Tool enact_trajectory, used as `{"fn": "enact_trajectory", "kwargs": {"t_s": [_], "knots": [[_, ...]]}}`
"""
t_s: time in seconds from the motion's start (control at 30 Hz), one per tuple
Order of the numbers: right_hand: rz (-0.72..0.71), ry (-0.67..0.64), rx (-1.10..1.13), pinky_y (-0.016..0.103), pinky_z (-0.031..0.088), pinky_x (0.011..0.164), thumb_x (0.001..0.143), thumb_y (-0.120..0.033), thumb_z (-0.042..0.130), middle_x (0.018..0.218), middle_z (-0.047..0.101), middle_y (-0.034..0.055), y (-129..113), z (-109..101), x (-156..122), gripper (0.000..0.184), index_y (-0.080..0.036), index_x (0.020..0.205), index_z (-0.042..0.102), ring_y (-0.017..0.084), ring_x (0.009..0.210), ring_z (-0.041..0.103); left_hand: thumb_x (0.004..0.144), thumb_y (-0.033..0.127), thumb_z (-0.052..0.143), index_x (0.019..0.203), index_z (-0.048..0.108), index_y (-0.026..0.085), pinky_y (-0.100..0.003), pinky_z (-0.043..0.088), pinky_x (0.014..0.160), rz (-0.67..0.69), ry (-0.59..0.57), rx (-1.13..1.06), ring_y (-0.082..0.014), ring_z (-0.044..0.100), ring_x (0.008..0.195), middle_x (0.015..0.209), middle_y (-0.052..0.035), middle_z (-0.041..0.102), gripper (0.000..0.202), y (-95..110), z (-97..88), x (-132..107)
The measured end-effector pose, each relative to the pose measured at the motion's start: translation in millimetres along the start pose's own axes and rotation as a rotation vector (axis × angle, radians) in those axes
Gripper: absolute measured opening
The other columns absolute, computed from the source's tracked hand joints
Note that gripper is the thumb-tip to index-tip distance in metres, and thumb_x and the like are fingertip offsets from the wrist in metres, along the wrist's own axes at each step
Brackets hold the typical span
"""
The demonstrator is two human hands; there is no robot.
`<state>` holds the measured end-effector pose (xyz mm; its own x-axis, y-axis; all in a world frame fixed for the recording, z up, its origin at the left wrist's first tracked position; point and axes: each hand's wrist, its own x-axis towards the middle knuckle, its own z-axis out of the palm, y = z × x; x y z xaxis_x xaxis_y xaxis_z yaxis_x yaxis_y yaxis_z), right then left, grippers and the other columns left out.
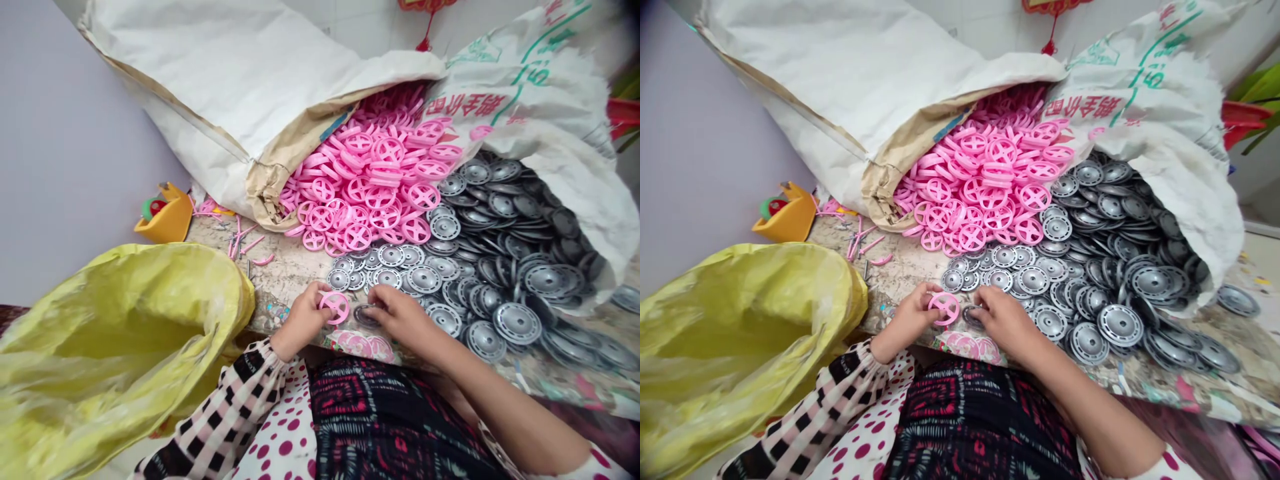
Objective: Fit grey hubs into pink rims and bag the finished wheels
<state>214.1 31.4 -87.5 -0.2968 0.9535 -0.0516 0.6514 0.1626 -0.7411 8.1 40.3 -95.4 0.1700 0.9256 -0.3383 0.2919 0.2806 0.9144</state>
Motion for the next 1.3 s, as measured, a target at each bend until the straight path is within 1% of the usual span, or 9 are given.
{"fn": "enact_trajectory", "kwargs": {"t_s": [0.13,0.23,0.37,0.53,0.7,0.87,1.1,1.2,1.3], "knots": [[0.06,0.249,0.447,0.027,0.038,0.059,0.083,-0.037,0.055,0.071,0.049,-0.0031,-3,8,-2,0.017,-0.022,0.082,0.048,0.014,0.063,0.046,0.059,0.011,0.07,0.101,0.055,0.014,-0.03,0.052,0.065,-0.206,-0.175,-0.569,-0.0149,0.062,0.067,0.082,-0.0018,0.064,0.045,12,13.1,-6],[0.044,0.37,0.356,0.028,0.039,0.063,0.084,-0.036,0.056,0.075,0.049,-0.0013,-10,19,-5,0.016,-0.021,0.082,0.05,0.014,0.066,0.048,0.063,0.015,0.075,0.1,0.059,0.014,-0.031,0.053,0.075,-0.213,-0.228,-0.748,-0.0146,0.064,0.074,0.088,-0.0033,0.065,0.04,19,20.5,-12],[-0.047,0.393,0.174,0.03,0.041,0.068,0.086,-0.036,0.055,0.087,0.052,0.0031,-11,25,-8,0.016,-0.021,0.086,0.052,0.016,0.074,0.051,0.067,0.024,0.077,0.093,0.06,0.014,-0.03,0.054,0.07,-0.137,-0.14,-0.775,-0.0139,0.063,0.073,0.087,-0.0031,0.065,0.033,17,27.9,-15],[0.011,0.187,0.261,0.029,0.042,0.066,0.088,-0.035,0.051,0.082,0.061,0.0006,-8,21,-7,0.029,-0.021,0.113,0.05,0.017,0.071,0.056,0.063,0.029,0.08,0.089,0.06,0.015,-0.027,0.054,0.064,-0.111,-0.062,-0.73,-0.0136,0.062,0.07,0.085,-0.0023,0.065,0.036,14,34.6,-16],[0.016,0.206,0.265,0.028,0.042,0.067,0.088,-0.032,0.05,0.086,0.066,0.0006,-10,29,-7,0.022,-0.022,0.105,0.058,0.016,0.073,0.059,0.06,0.031,0.08,0.085,0.061,0.014,-0.028,0.053,0.059,-0.103,-0.017,-0.668,-0.014,0.059,0.066,0.08,-0.0013,0.063,0.036,10,37.4,-16],[0.038,0.028,0.217,0.028,0.044,0.069,0.091,-0.038,0.048,0.084,0.067,0.001,-1,31,2,0.026,-0.022,0.106,0.061,0.017,0.074,0.06,0.063,0.033,0.075,0.086,0.063,0.014,-0.026,0.048,0.06,-0.137,-0.035,-0.481,-0.0149,0.058,0.069,0.079,-0.0022,0.064,0.032,-1,21.2,-11],[-0.129,0.023,-0.436,0.035,0.043,0.082,0.094,-0.028,0.046,0.113,0.058,0.0123,-20,24,43,0.029,-0.02,0.119,0.058,0.024,0.098,0.054,0.073,0.026,0.063,0.094,0.069,0.018,-0.029,0.044,0.077,0.02,0.065,0.127,-0.0182,0.059,0.081,0.087,-0.0041,0.066,0.024,-13,-1.2,-1],[-0.16,-0.023,-0.555,0.037,0.043,0.081,0.09,-0.021,0.053,0.116,0.057,0.0138,-26,30,60,0.034,-0.02,0.124,0.055,0.026,0.101,0.051,0.073,0.028,0.065,0.104,0.069,0.021,-0.032,0.043,0.078,0.084,0.138,0.514,-0.0201,0.057,0.082,0.091,-0.0056,0.06,0.032,-9,-5.7,1],[-0.161,-0.02,-0.573,0.036,0.043,0.079,0.086,-0.018,0.056,0.115,0.055,0.0134,-24,35,67,0.04,-0.021,0.126,0.052,0.027,0.1,0.051,0.078,0.028,0.061,0.111,0.066,0.02,-0.032,0.043,0.078,0.141,0.187,0.629,-0.0198,0.057,0.082,0.092,-0.0067,0.059,0.035,-1,-10.5,9]]}}
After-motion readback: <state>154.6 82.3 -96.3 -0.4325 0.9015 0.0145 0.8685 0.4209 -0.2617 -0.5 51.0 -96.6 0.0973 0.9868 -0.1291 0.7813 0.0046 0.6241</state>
